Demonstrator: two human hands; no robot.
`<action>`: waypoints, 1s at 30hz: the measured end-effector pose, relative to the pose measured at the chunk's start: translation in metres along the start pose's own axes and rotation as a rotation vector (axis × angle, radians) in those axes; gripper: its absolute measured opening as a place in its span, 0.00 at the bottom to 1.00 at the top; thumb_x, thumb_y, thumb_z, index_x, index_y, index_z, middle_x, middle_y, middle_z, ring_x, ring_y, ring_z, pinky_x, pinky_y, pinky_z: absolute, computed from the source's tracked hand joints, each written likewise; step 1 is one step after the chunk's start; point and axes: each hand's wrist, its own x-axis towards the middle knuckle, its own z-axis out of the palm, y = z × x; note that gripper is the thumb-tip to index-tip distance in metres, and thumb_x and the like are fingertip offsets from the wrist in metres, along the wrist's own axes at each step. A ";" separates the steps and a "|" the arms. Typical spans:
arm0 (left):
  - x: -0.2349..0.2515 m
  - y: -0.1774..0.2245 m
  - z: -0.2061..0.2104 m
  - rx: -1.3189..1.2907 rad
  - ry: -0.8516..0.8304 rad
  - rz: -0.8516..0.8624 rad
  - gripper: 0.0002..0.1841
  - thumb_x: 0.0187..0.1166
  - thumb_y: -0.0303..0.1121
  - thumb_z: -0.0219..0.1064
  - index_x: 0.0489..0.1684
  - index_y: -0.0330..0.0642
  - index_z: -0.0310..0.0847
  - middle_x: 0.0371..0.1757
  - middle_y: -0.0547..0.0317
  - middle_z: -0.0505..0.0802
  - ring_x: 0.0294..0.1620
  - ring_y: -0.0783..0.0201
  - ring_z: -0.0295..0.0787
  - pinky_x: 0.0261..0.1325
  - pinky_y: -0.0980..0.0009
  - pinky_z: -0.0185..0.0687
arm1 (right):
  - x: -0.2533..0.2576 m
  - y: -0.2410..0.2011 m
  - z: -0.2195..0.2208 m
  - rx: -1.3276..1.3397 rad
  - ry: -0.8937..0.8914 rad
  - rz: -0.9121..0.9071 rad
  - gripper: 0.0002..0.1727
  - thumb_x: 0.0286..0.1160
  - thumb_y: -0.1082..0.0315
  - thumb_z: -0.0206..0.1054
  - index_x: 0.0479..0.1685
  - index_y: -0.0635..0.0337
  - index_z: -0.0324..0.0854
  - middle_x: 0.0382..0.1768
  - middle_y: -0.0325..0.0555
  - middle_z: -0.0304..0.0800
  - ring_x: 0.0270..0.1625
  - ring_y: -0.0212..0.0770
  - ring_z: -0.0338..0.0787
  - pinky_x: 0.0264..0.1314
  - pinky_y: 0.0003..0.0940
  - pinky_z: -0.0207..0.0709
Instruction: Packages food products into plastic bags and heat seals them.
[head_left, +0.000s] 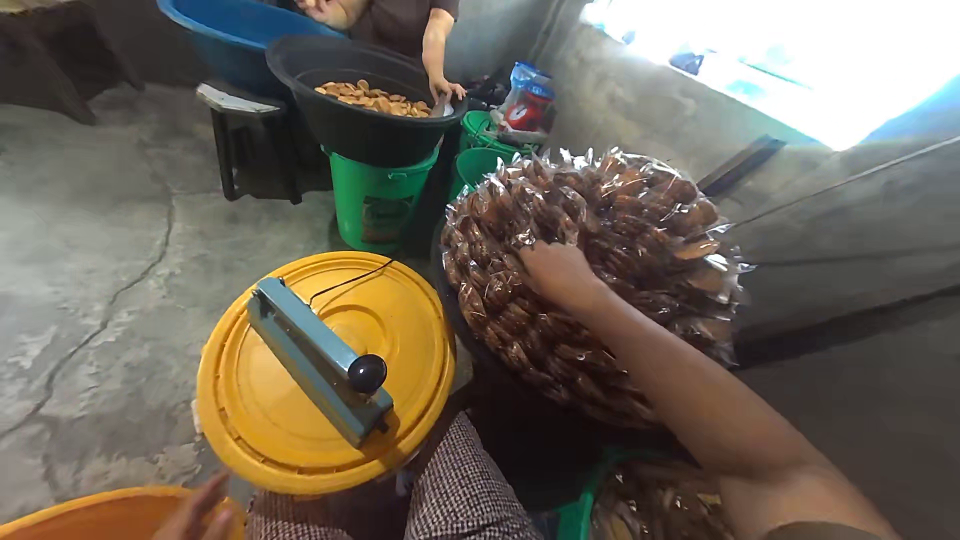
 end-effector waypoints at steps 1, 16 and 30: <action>0.002 0.021 0.011 -0.092 -0.063 0.060 0.27 0.86 0.31 0.56 0.78 0.17 0.64 0.73 0.21 0.78 0.72 0.45 0.80 0.76 0.55 0.74 | -0.010 0.008 -0.004 0.079 0.110 0.010 0.20 0.82 0.64 0.66 0.68 0.65 0.79 0.62 0.67 0.85 0.62 0.70 0.87 0.58 0.68 0.79; 0.022 0.072 0.151 -0.740 -0.154 -0.048 0.47 0.67 0.43 0.69 0.87 0.36 0.45 0.69 0.51 0.79 0.59 0.72 0.85 0.58 0.70 0.86 | -0.154 -0.144 0.146 1.861 -0.322 -0.180 0.20 0.81 0.70 0.61 0.67 0.74 0.74 0.58 0.51 0.84 0.53 0.35 0.87 0.59 0.34 0.83; 0.106 0.036 0.099 -0.558 0.285 -0.093 0.37 0.83 0.36 0.63 0.90 0.36 0.51 0.80 0.29 0.71 0.75 0.42 0.76 0.72 0.47 0.77 | -0.036 -0.215 0.050 0.738 -0.322 -0.761 0.36 0.89 0.61 0.58 0.94 0.60 0.51 0.87 0.67 0.59 0.86 0.63 0.68 0.85 0.56 0.64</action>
